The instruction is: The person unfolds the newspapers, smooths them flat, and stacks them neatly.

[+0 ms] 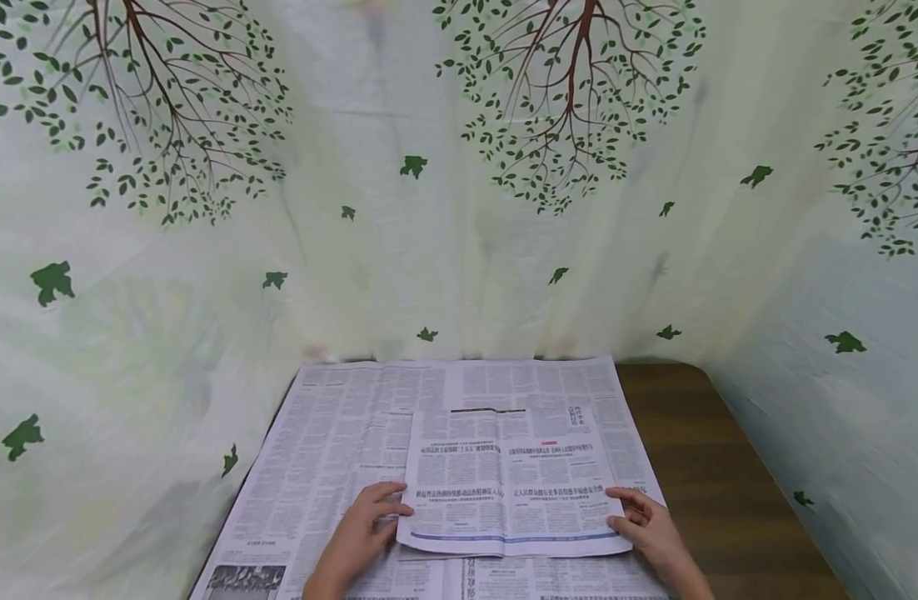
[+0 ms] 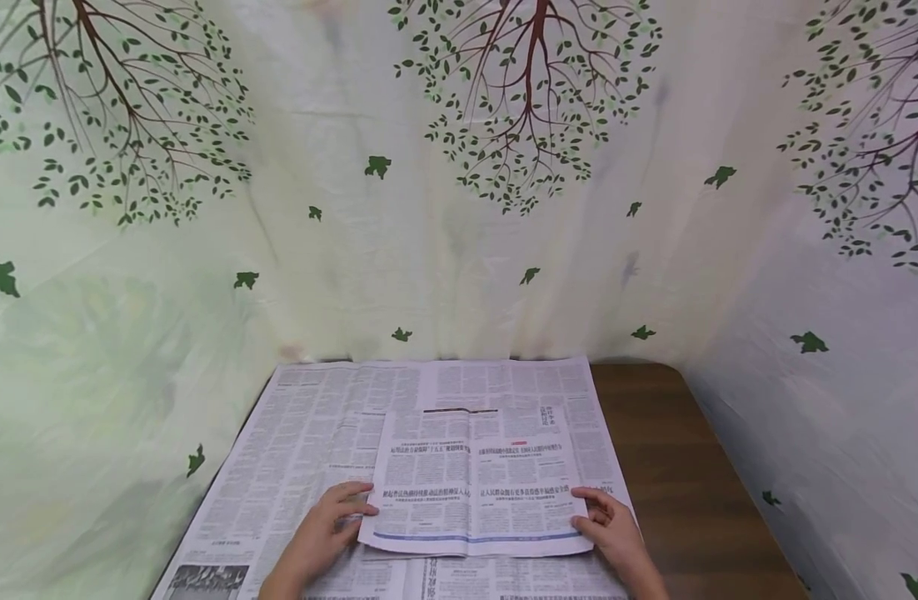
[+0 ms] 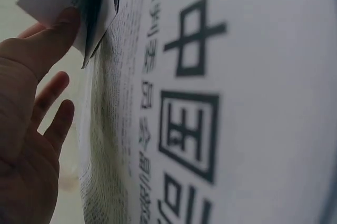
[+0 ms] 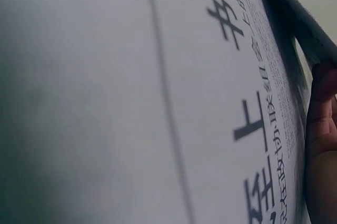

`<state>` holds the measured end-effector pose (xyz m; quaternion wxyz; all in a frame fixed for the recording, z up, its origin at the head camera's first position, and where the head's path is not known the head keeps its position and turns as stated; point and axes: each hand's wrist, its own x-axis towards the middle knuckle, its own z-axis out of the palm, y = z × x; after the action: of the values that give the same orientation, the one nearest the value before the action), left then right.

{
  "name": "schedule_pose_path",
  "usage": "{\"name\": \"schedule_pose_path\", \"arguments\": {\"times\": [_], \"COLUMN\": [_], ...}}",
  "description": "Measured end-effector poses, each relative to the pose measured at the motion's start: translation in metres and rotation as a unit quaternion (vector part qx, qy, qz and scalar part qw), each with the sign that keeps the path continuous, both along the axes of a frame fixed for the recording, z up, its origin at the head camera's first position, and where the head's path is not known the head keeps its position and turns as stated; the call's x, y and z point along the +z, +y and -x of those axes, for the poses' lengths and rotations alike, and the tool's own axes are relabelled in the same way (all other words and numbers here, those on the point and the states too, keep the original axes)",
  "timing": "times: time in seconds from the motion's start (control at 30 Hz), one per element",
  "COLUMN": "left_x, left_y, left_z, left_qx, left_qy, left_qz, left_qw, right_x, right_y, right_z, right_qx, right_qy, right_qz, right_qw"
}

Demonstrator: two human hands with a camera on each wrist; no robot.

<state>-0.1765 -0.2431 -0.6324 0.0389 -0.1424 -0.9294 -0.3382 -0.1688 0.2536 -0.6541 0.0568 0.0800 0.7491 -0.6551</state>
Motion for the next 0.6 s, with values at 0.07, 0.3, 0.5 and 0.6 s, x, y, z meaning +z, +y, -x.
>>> {"name": "schedule_pose_path", "arguments": {"times": [0.07,0.3,0.5,0.6], "left_x": [0.0001,0.0001,0.0038,0.0061], "left_y": [-0.0023,-0.0045,-0.005,-0.0046], "left_z": [0.0002,0.0058,0.0088,0.008], "left_qx": [-0.012,-0.008,0.001,0.01], "left_qy": [0.004,-0.008,-0.033,-0.033], "left_qz": [0.005,-0.006,-0.029,-0.037], "left_qw": [0.9999,0.9999,0.999,0.9987], "right_x": [0.0004,-0.0005,0.0022,0.0035], "right_y": [-0.0015,-0.0013,-0.004,-0.0052], "right_z": [0.0,-0.0006,-0.0017,-0.0029], "right_qx": [-0.004,-0.01,-0.024,-0.023], "right_qy": [0.001,0.006,0.011,0.03], "right_qz": [-0.003,-0.012,-0.002,-0.004], "right_qw": [1.0,0.9999,0.9997,0.9993]}}
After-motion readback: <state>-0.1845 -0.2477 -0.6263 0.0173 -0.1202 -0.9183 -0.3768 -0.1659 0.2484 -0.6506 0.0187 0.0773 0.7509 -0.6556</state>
